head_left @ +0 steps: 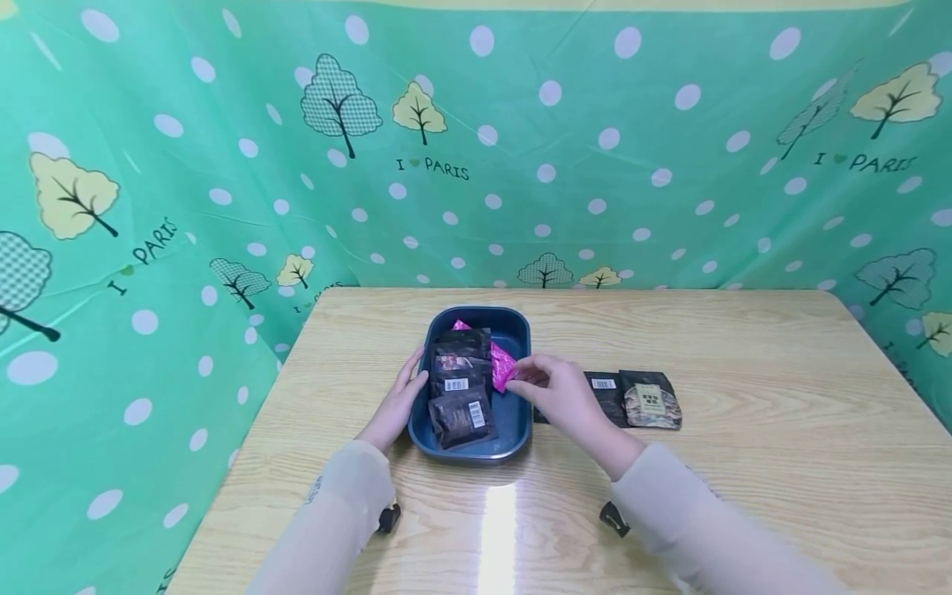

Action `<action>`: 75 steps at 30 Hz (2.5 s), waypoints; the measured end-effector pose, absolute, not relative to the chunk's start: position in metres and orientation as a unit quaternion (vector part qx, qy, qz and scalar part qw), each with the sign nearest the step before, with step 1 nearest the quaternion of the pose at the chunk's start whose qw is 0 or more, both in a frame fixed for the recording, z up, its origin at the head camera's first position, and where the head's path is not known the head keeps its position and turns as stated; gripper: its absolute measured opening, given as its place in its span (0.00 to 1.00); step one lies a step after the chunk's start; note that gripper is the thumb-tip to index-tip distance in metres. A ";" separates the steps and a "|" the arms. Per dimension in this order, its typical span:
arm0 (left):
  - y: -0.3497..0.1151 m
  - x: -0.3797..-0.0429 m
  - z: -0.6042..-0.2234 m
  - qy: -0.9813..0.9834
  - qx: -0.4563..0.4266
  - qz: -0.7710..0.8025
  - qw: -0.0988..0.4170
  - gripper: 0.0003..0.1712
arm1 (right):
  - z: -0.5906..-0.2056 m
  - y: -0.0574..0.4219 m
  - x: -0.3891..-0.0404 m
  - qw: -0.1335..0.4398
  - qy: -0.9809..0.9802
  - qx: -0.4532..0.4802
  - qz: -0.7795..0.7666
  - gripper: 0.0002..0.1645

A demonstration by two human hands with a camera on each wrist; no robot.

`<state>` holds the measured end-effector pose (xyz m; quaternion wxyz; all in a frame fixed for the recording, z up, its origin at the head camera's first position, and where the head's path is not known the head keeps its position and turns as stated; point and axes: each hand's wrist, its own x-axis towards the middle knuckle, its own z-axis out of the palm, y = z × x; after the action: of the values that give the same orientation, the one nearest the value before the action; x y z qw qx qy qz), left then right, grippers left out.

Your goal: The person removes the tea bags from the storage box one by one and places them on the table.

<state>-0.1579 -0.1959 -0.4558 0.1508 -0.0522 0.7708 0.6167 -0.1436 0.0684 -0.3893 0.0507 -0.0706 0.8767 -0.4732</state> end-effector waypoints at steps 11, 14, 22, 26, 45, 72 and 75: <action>-0.196 -0.159 -0.457 0.768 -0.043 0.621 0.149 0.34 | -0.400 0.048 -0.137 0.064 0.875 -0.111 -0.467 0.16; -0.196 -0.159 -0.458 0.769 -0.044 0.620 0.148 0.33 | -0.404 0.043 -0.135 0.069 0.877 -0.127 -0.459 0.16; -0.197 -0.159 -0.460 0.772 -0.047 0.617 0.146 0.32 | -0.413 0.033 -0.130 0.063 0.906 -0.152 -0.389 0.17; -0.196 -0.158 -0.458 0.772 -0.047 0.617 0.147 0.32 | -0.415 0.030 -0.130 0.063 0.915 -0.174 -0.359 0.18; -0.195 -0.161 -0.463 0.771 -0.041 0.618 0.146 0.33 | -0.427 0.020 -0.136 0.008 0.944 -0.282 -0.173 0.23; -0.200 -0.162 -0.465 0.780 -0.043 0.607 0.147 0.32 | -0.429 0.008 -0.138 0.013 0.960 -0.263 -0.093 0.27; -0.200 -0.162 -0.465 0.780 -0.044 0.606 0.150 0.32 | -0.429 0.007 -0.137 0.022 0.961 -0.260 -0.089 0.28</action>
<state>-0.1623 -0.1996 -0.4651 0.1498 -0.0443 0.7798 0.6062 -0.1374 0.0069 -0.4286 0.0222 -0.2599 0.9613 -0.0890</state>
